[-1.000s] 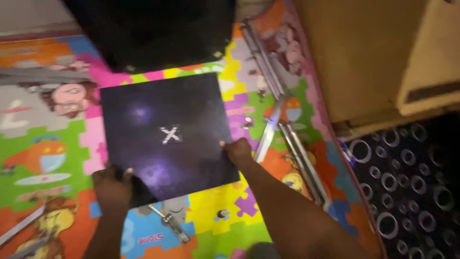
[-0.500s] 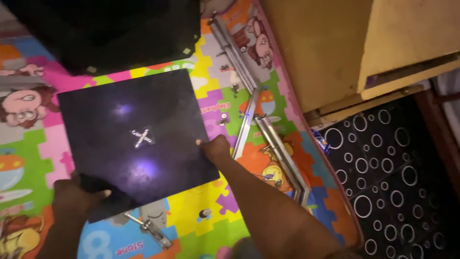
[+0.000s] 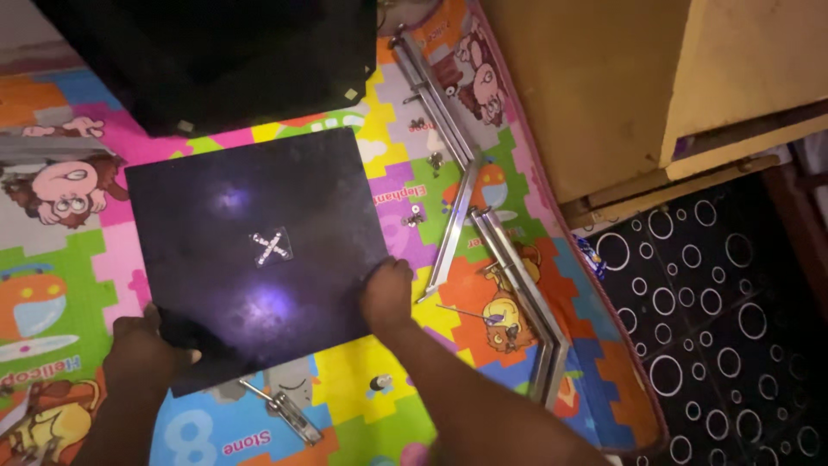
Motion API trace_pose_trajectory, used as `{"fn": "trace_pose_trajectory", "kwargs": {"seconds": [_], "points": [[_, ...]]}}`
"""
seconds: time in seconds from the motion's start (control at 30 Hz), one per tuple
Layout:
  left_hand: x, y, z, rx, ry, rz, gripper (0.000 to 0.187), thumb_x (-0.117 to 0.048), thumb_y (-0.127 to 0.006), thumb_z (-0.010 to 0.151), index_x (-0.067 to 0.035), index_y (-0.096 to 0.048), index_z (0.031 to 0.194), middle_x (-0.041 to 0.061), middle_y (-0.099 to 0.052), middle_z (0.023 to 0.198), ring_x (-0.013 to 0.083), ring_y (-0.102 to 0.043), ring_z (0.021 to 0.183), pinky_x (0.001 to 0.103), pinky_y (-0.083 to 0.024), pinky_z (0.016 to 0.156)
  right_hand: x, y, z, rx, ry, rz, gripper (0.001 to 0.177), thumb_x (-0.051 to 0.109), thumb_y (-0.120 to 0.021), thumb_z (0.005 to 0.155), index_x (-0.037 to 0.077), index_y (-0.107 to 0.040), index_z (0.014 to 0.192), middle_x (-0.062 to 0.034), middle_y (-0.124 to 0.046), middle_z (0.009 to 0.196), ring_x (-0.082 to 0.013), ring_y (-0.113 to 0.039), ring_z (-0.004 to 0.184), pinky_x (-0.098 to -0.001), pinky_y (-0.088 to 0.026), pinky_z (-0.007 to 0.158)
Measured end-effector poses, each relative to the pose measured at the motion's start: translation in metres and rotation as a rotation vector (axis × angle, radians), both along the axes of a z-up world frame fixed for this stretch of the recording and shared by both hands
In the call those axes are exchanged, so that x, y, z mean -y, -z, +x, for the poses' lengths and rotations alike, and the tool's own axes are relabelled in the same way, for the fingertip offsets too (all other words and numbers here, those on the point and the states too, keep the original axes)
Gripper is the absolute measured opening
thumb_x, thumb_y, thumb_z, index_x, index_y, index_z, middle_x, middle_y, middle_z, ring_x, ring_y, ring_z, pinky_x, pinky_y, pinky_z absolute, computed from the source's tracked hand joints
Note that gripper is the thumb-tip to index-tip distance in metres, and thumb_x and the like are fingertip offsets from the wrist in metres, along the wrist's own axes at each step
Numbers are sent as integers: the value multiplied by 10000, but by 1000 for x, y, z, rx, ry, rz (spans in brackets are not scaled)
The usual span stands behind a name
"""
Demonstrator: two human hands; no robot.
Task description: The person assembles a small table by attaching metal legs to a black tabletop using a wrench. They position the legs, insert bolts, and tighten them while sitting on a colorful foam play mat.
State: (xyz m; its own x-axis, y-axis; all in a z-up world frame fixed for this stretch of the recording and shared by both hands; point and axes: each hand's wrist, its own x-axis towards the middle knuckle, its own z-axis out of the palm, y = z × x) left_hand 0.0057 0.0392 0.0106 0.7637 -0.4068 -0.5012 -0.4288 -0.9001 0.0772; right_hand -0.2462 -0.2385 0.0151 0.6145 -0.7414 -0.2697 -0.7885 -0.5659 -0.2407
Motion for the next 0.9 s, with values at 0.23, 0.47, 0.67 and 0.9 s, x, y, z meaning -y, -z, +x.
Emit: {"fn": "trace_pose_trajectory", "kwargs": {"seconds": [0.23, 0.47, 0.67, 0.9], "points": [[-6, 2, -2, 34, 10, -96, 1190, -299, -982, 510, -109, -410, 1537, 244, -503, 1371, 438, -620, 1175, 498, -546, 947, -58, -21, -18, 259, 175, 28, 766, 144, -720, 788, -188, -391, 1394, -375, -409, 1416, -495, -452, 1291, -479, -384, 1123], [-13, 16, 0, 48, 17, -99, 1139, -305, -965, 544, -124, -438, 1538, 241, -536, 1349, 435, -627, 1198, 497, -552, 988, -48, -46, -23, 26, 43, 151, 947, 254, -775, 771, -178, -274, 1447, -405, -151, 1581, -519, -280, 1440, -463, -310, 1174], [-18, 33, 3, 72, 25, -66, 1158, -332, -951, 568, -104, -395, 1558, 261, -499, 1407, 464, -645, 1155, 533, -566, 944, -30, -52, -22, -177, 30, 331, 1098, 336, -808, 746, -76, -200, 1563, -313, -91, 1647, -430, -338, 1463, -438, -424, 1115], [-24, 41, 8, 3, 13, -67, 1113, -306, -947, 581, -110, -434, 1550, 264, -527, 1390, 475, -659, 1163, 532, -574, 980, -14, -62, -64, 32, -50, 407, 1110, 408, -778, 732, 78, -204, 1624, -165, -105, 1720, -344, -492, 1381, -425, -474, 1067]]}}
